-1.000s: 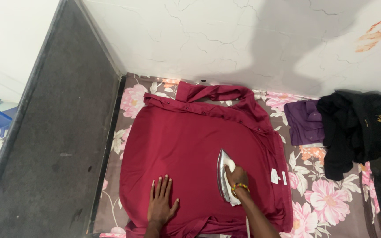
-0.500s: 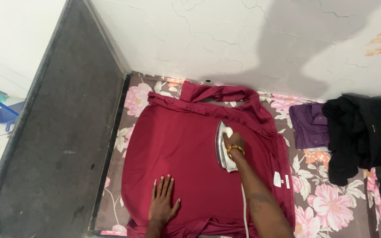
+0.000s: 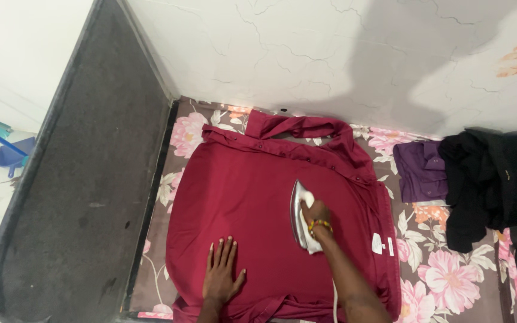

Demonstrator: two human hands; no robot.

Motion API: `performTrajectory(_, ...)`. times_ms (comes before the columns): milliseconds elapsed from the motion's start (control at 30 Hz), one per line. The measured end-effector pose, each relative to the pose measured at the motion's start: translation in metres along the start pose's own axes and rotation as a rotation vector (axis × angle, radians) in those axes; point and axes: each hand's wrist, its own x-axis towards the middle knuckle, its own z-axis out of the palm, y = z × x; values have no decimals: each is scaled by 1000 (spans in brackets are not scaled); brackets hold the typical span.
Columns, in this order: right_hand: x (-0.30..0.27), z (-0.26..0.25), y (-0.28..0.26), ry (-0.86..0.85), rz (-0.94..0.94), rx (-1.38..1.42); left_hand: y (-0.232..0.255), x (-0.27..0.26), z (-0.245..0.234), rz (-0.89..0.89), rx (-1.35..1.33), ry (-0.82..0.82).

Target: The person lays a maroon shirt flat on a floral-patterned ironing board, smooths the fabric, and irons the front and sleeves using a white electric iron. The person moves the iron back and forth across the shirt to remove wrinkles.

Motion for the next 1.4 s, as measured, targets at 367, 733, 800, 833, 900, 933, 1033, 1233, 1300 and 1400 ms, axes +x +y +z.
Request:
performTrajectory(367, -78, 0, -1, -75, 18, 25, 6, 8, -17, -169, 84, -551)
performTrajectory(733, 2, 7, -61, -40, -50, 3, 4, 2, -9, -106, -1, -310)
performTrajectory(800, 18, 7, -74, -30, -47, -8, 5, 5, -15, -134, -5, -383)
performTrajectory(833, 24, 7, -79, -26, -46, -14, 6, 6, -18, -111, -20, -305)
performTrajectory(900, 34, 7, -86, -22, -51, 18, 7, 7, -23, -107, -27, -287)
performTrajectory(933, 37, 7, -88, -20, -54, 34, 7, 8, -25, -125, -19, -347)
performTrajectory(1033, 40, 8, -88, -1, -73, 38, 7, 9, -26, -145, -19, -406)
performTrajectory(1233, 18, 11, -70, -16, -87, 30, 6, 5, -17, -112, -36, -284)
performTrajectory(1300, 4, 11, -62, -31, -75, 27, 4, 3, -15, -83, -44, -198)
performTrajectory(1400, -24, 10, -44, -81, -70, 20, 4, 1, -13, -59, -63, -128)
